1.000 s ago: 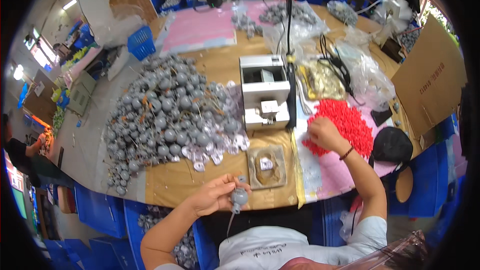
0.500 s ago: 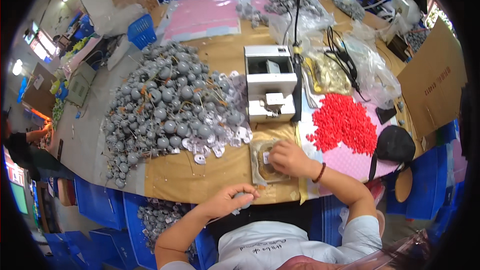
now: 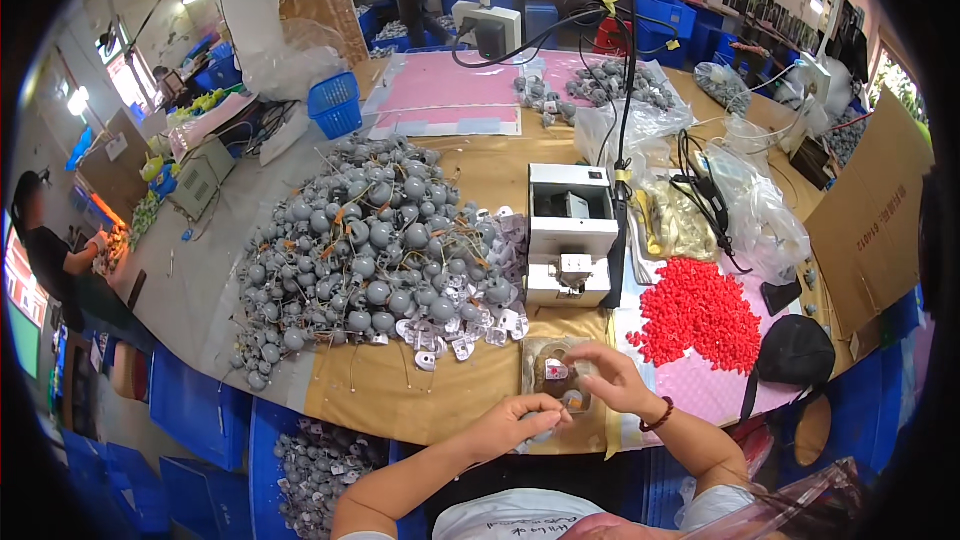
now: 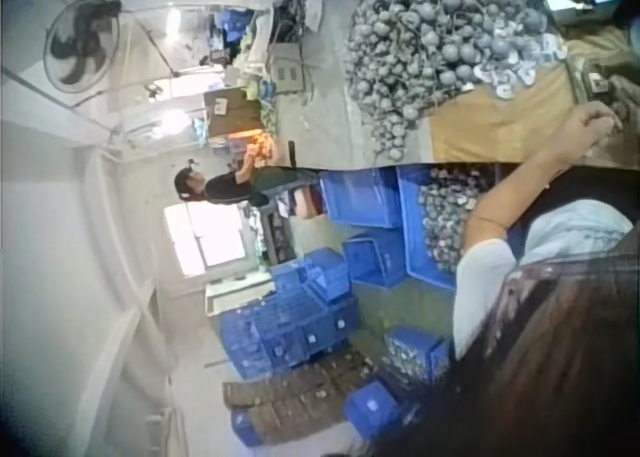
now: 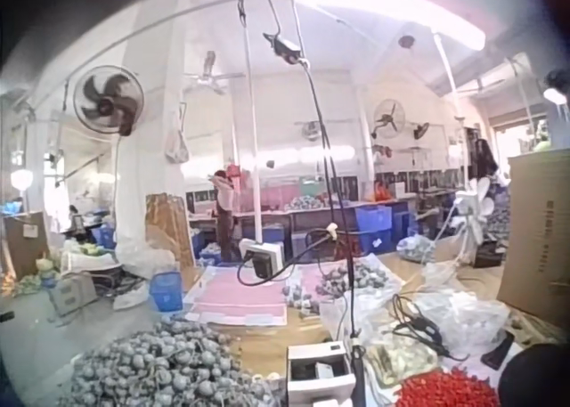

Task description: Assembling small toy components using a manual press tool at a factory workstation.

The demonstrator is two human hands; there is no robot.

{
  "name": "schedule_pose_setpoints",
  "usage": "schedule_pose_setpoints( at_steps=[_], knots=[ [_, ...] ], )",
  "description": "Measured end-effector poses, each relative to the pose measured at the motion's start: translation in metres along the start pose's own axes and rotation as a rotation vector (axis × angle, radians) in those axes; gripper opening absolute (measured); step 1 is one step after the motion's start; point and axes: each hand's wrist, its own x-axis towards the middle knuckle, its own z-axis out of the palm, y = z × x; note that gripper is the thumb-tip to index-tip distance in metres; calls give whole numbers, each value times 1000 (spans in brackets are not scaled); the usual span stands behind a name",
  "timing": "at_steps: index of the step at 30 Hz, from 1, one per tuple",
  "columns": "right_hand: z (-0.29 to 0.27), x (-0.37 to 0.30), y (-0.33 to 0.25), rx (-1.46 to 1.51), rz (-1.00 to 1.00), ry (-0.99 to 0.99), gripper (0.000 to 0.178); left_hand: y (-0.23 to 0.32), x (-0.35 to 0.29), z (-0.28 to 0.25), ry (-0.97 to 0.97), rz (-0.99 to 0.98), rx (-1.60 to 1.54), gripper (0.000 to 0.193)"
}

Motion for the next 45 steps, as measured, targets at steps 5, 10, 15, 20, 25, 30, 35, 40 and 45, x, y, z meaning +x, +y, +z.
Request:
schedule_pose_setpoints(
  at_steps=[5,10,15,20,25,30,35,40,45],
  knots=[
    [8,-10,-25,453,311,-151,35,-18,9,0,135,22,-139,22],
    [14,-10,-29,87,366,51,23,-40,12,-7,202,-62,-246,22],
    [12,-7,-21,-396,37,8,23,-59,15,-9,204,-113,-205,21],
    [11,-7,-13,-605,-63,8,19,-61,14,-2,324,-5,160,19],
    [8,-3,-3,-890,-140,-4,15,-50,22,-3,511,352,915,26],
    [11,9,9,-1008,-177,-26,21,-49,31,-9,583,411,1129,29],
    [9,15,16,-1099,-181,-110,31,-48,37,-15,596,390,1178,27],
    [12,14,12,-1161,-162,-224,30,-47,37,-17,587,361,1181,29],
    [10,5,14,-1114,-195,-215,34,-46,45,-12,636,421,1427,42]
  ],
)
